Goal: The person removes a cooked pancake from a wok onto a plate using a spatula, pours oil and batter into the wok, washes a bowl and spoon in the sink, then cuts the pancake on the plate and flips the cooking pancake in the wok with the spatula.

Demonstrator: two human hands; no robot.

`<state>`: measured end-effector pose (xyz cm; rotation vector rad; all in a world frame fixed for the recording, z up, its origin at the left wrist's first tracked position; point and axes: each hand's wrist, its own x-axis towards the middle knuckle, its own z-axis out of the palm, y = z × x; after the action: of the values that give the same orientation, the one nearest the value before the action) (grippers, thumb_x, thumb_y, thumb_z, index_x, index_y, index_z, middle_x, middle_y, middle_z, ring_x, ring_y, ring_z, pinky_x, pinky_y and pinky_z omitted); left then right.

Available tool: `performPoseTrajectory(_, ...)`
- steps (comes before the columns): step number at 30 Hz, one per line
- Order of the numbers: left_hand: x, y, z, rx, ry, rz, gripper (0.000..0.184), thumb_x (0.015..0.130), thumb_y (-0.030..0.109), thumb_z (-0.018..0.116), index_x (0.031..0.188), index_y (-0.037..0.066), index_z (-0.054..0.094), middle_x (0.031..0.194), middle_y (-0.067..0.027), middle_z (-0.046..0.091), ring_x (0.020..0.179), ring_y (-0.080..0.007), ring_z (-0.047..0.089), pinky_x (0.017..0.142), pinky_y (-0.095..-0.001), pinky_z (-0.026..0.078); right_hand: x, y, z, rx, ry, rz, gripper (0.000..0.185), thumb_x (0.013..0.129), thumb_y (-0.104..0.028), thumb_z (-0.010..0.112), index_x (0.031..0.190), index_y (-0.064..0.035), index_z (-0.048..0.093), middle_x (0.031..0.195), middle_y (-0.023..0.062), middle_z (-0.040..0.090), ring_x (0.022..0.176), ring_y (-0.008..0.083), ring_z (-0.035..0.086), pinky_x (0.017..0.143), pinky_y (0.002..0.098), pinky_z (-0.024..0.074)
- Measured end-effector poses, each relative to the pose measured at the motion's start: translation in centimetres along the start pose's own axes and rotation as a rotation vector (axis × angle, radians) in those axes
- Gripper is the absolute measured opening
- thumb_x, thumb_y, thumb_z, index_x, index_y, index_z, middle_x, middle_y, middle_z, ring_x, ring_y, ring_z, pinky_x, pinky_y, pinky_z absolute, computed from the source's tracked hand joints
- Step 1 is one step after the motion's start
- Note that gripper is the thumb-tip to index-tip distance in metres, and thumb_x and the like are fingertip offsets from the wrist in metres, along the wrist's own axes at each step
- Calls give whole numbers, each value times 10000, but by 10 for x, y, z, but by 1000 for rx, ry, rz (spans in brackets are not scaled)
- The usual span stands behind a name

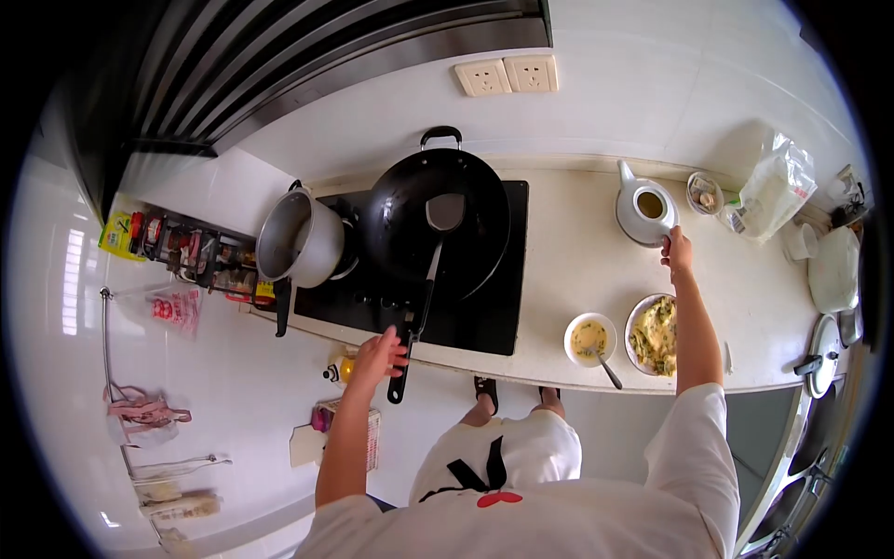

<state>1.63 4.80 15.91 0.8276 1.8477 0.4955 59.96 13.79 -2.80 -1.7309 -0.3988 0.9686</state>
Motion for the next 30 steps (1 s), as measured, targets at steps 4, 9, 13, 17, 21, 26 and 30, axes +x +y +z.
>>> performPoseTrajectory(4, 23, 16, 19, -244, -304, -178, 489, 881, 501, 563, 919, 14, 598, 824, -81, 643, 629, -148, 586, 556, -251, 441, -7, 26, -9, -551, 325, -366, 339, 860, -230, 597, 1124, -53, 478, 1172, 217, 450, 663, 272, 612, 552, 358, 515)
performPoseTrajectory(9, 35, 27, 21, -320, -355, -259, 439, 855, 484, 610, 811, 50, 556, 658, -50, 558, 464, -128, 446, 451, -239, 340, -165, -17, -6, -505, 276, -527, 402, 824, -195, 628, 1154, -16, 483, 1174, 257, 465, 1167, 396, 399, 981, 419, 362)
performPoseTrajectory(13, 46, 51, 15, -555, -365, -245, 431, 830, 467, 652, 784, 61, 516, 578, -24, 474, 400, -114, 365, 386, -233, 279, -273, 18, -21, -489, 345, -466, 372, 846, -177, 592, 1154, 4, 490, 1171, 205, 482, 1170, 342, 383, 967, 437, 353)
performPoseTrajectory(17, 80, 64, -7, -586, -628, -244, 348, 928, 378, 548, 873, 36, 512, 563, 23, 424, 389, -69, 303, 364, -224, 220, -355, 42, -17, -181, 480, -124, 358, 878, -141, 572, 1172, 15, 442, 1198, 140, 377, 621, 174, 582, 584, 266, 523)
performPoseTrajectory(21, 51, 67, -38, -239, -490, -140, 353, 951, 360, 501, 872, 18, 541, 520, 43, 379, 375, -57, 279, 364, -219, 194, -385, 51, -19, -177, 599, -22, 357, 876, -130, 565, 1181, 6, 439, 1189, 137, 381, 673, 181, 591, 609, 283, 520)
performPoseTrajectory(26, 15, 51, -83, -21, -319, 13, 339, 900, 288, 534, 716, 3, 541, 498, 12, 404, 350, -69, 304, 344, -237, 188, -392, 38, -6, -155, 605, -63, 341, 881, -122, 554, 1182, -4, 444, 1180, 124, 383, 679, 174, 587, 637, 284, 511)
performPoseTrajectory(30, 8, 58, -98, 131, -243, 13, 324, 865, 262, 558, 687, -8, 532, 478, 1, 400, 336, -75, 309, 328, -247, 188, -392, 18, 11, -110, 580, -112, 341, 886, -127, 556, 1184, -5, 444, 1178, 125, 383, 679, 171, 591, 640, 281, 506)
